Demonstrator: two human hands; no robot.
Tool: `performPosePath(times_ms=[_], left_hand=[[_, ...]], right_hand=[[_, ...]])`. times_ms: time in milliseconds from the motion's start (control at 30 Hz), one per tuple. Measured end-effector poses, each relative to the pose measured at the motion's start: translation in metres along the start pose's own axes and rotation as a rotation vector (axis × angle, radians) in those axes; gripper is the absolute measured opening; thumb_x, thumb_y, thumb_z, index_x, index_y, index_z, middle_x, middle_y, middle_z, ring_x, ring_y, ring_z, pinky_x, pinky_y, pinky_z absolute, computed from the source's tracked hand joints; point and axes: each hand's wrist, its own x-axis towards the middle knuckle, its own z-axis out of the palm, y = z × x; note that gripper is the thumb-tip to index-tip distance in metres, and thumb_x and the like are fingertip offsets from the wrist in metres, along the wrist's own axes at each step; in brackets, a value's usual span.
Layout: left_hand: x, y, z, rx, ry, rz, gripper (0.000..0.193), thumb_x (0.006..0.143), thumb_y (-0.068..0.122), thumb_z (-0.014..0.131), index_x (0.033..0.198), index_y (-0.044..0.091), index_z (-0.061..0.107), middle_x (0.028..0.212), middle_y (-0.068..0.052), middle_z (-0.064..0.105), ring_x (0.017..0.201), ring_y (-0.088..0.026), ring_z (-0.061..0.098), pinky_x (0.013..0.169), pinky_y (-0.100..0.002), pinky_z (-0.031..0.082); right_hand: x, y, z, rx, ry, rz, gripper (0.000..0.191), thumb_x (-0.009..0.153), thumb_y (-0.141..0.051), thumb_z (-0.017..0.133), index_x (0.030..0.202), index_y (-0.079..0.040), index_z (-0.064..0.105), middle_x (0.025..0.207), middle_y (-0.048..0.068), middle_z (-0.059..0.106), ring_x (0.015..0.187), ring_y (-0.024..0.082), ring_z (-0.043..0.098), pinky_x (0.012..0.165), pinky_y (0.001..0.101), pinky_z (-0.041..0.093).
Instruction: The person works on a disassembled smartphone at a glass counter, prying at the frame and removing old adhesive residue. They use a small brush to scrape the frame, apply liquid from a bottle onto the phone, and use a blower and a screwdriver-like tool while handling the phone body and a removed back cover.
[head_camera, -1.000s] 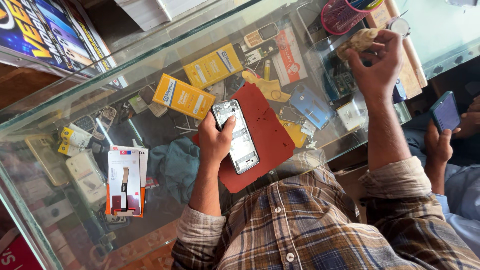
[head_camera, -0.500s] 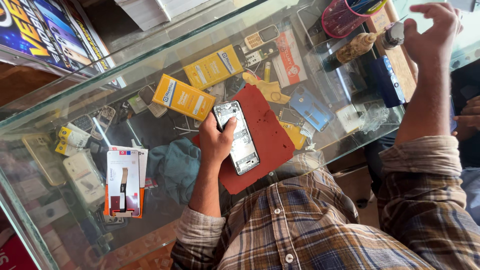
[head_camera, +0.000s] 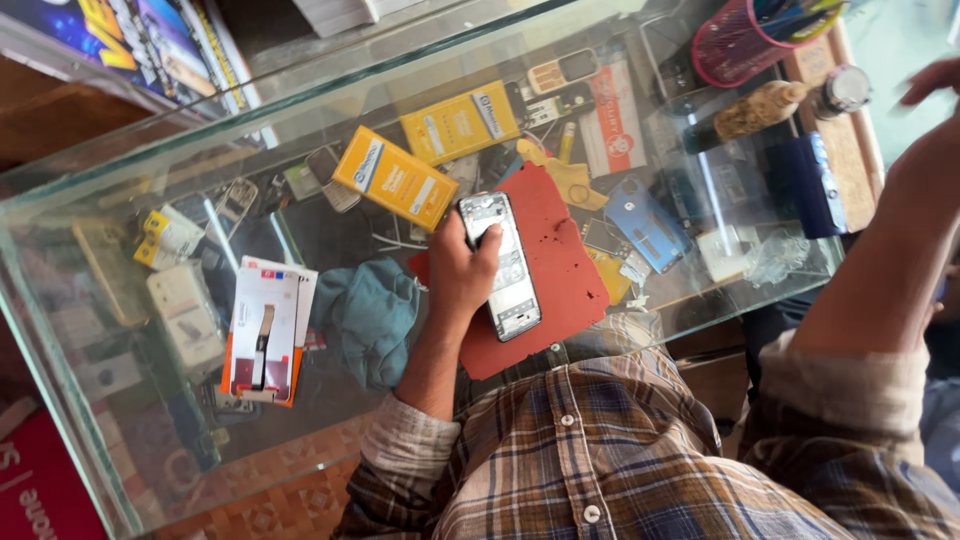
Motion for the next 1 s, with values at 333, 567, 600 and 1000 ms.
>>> performPosePath(times_ms=[333,567,600,1000], left_hand=[[0.0,0.015,0.013,0.197,0.028,0.134,0.044,0.088,0.006,0.061,0.13,-0.004,0.057,0.12,-0.024,0.063,0.112,-0.042,0.064,0.097,-0.048,0.051],[-0.001,0.004,0.013,0.083,0.029,0.16,0.045,0.089,0.004,0.062,0.133,-0.005,0.057,0.121,-0.024,0.066,0.114,-0.041,0.066,0.099,-0.046,0.052],[-0.001,0.002,0.013,0.07,0.024,0.148,0.045,0.09,0.004,0.062,0.133,-0.005,0.056,0.121,-0.024,0.066,0.114,-0.04,0.067,0.098,-0.045,0.053],[-0.001,0.0,0.015,0.062,0.028,0.146,0.044,0.089,0.002,0.064,0.132,-0.005,0.057,0.118,-0.023,0.067,0.112,-0.04,0.068,0.097,-0.045,0.054]], right_hand=[[-0.121,-0.091,0.167,-0.059,-0.617,-0.165,0.01,0.098,0.005,0.07,0.107,0.001,0.068,0.098,0.012,0.07,0.081,0.021,0.074,0.072,0.0301,0.06],[-0.15,-0.056,0.201,-0.245,-0.621,-0.262,0.011,0.094,-0.007,0.075,0.1,-0.007,0.066,0.083,0.006,0.066,0.067,0.025,0.068,0.059,0.037,0.054],[-0.153,-0.053,0.203,-0.265,-0.612,-0.262,0.012,0.093,-0.009,0.077,0.099,-0.009,0.067,0.081,0.006,0.065,0.063,0.025,0.066,0.056,0.0376,0.053],[-0.153,-0.053,0.207,-0.249,-0.602,-0.406,0.015,0.093,-0.006,0.073,0.106,-0.009,0.066,0.086,0.004,0.064,0.067,0.024,0.066,0.058,0.0365,0.054]])
